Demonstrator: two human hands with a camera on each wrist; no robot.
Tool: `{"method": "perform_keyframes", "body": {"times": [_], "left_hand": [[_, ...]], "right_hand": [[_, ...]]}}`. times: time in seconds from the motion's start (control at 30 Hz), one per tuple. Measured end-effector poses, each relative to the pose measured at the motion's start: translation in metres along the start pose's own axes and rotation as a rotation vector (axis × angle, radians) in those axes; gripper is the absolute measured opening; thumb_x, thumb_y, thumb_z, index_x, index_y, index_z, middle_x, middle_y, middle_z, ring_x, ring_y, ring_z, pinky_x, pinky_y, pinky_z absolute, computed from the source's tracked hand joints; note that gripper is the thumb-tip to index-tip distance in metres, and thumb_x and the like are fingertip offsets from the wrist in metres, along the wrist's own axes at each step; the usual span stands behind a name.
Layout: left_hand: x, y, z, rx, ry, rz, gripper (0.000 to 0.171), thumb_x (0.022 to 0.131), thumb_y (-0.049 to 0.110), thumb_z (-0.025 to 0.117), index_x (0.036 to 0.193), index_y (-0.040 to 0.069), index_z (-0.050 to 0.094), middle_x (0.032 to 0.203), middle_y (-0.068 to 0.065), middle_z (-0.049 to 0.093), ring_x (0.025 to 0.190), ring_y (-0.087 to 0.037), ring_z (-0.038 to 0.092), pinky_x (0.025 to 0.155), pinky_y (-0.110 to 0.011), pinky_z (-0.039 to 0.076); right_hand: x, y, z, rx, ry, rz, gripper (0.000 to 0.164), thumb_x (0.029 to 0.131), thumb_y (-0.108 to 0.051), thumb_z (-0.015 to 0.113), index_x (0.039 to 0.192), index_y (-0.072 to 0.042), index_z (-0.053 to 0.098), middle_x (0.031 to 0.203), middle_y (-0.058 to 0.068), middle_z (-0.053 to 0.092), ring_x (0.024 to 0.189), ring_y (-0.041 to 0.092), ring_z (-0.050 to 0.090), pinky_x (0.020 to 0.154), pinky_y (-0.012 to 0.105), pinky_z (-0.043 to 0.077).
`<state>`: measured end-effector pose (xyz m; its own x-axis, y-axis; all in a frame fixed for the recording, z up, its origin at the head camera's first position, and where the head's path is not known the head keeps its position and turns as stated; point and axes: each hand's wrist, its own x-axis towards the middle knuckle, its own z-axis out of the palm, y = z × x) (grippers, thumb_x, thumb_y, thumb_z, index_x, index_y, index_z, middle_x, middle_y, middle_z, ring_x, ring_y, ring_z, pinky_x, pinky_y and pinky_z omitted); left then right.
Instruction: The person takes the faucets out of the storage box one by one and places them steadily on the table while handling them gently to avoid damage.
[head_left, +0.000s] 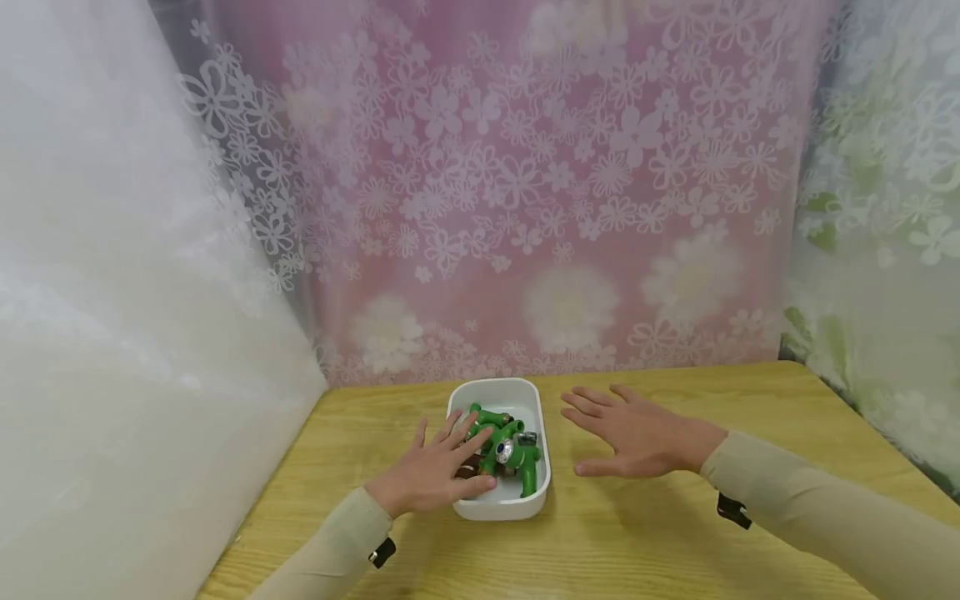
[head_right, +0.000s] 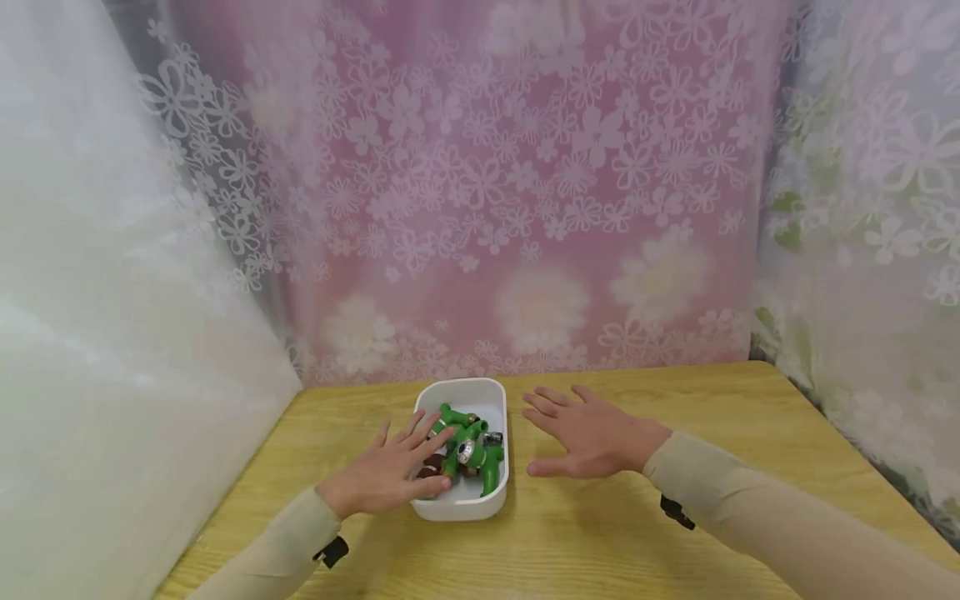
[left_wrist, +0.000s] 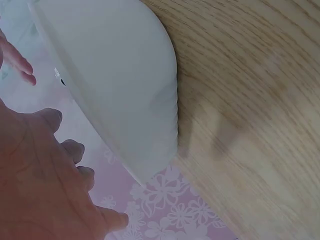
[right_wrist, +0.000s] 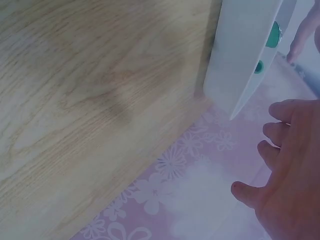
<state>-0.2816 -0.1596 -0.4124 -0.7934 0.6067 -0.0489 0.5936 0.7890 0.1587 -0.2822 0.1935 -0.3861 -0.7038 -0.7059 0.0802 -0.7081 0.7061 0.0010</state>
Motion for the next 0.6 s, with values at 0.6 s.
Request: {"method": "perform_keyframes", "body": {"times": [0.6], "left_hand": [[0.009, -0.011, 0.015, -0.139, 0.166, -0.105, 0.077, 0.1, 0.069, 0.032, 0.157, 0.017, 0.037, 0.161, -0.012, 0.037, 0.149, -0.035, 0.034, 0.117, -0.06, 0.029]], "right_hand": [[0.001, -0.001, 0.01, 0.025, -0.04, 0.023, 0.079, 0.098, -0.068, 0.042, 0.154, -0.013, 0.043, 0.157, 0.01, 0.044, 0.144, 0.035, 0.041, 0.113, 0.063, 0.033]]}}
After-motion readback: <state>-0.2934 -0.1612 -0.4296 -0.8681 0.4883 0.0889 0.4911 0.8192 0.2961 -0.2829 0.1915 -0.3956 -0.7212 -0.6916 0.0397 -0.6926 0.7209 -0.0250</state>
